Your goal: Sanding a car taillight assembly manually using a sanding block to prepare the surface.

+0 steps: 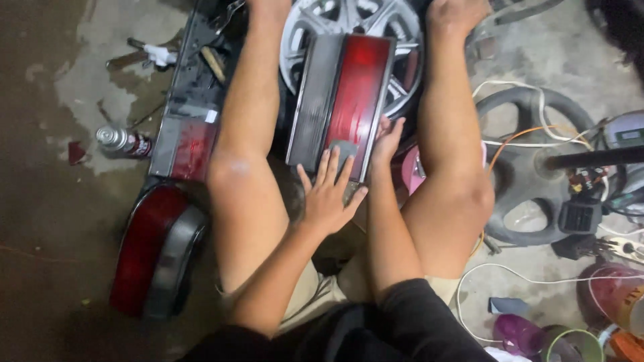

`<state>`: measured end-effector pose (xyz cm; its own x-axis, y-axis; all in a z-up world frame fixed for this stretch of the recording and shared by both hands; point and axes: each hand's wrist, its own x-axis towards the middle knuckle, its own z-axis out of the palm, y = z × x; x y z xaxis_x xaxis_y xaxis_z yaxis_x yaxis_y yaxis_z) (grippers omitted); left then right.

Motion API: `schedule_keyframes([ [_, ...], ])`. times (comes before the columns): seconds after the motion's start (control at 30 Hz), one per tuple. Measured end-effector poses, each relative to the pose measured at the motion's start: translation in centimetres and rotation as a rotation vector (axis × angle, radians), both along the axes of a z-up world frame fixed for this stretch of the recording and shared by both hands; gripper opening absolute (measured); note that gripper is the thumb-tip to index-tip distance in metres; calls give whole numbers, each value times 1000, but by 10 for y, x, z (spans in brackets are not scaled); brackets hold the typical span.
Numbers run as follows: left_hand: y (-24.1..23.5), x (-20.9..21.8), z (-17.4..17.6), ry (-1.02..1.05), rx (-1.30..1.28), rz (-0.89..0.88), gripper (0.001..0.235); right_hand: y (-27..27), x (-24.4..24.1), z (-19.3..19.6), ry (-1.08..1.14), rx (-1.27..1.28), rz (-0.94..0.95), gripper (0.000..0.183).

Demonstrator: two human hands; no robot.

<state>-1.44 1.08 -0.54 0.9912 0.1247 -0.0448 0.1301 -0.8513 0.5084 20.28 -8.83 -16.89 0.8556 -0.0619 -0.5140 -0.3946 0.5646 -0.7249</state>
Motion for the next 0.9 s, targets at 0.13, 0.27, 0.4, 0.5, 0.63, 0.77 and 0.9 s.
schedule_keyframes([
  [0.13, 12, 69, -1, -94, 36, 10, 76, -9, 6, -6, -81, 37, 47, 79],
  [0.27, 30, 166, -3, -122, 138, 16, 80, -7, -1, 6, -125, 121, 30, 75],
  [0.4, 45, 263, -23, -143, 122, 19, 84, 0, -19, 43, -170, 166, 60, 72],
  [0.5, 43, 258, -30, -188, 127, 80, 83, -2, -22, 43, -152, 172, 69, 73],
  [0.63, 27, 165, -12, -265, 162, 43, 85, -4, -16, 40, -219, 242, 60, 76],
  [0.77, 7, 59, 8, -119, 92, 33, 79, -8, 11, -2, -148, 124, 54, 84],
  [0.9, -10, -3, -3, -42, 57, 25, 80, -5, 12, 5, -118, 121, 80, 87],
])
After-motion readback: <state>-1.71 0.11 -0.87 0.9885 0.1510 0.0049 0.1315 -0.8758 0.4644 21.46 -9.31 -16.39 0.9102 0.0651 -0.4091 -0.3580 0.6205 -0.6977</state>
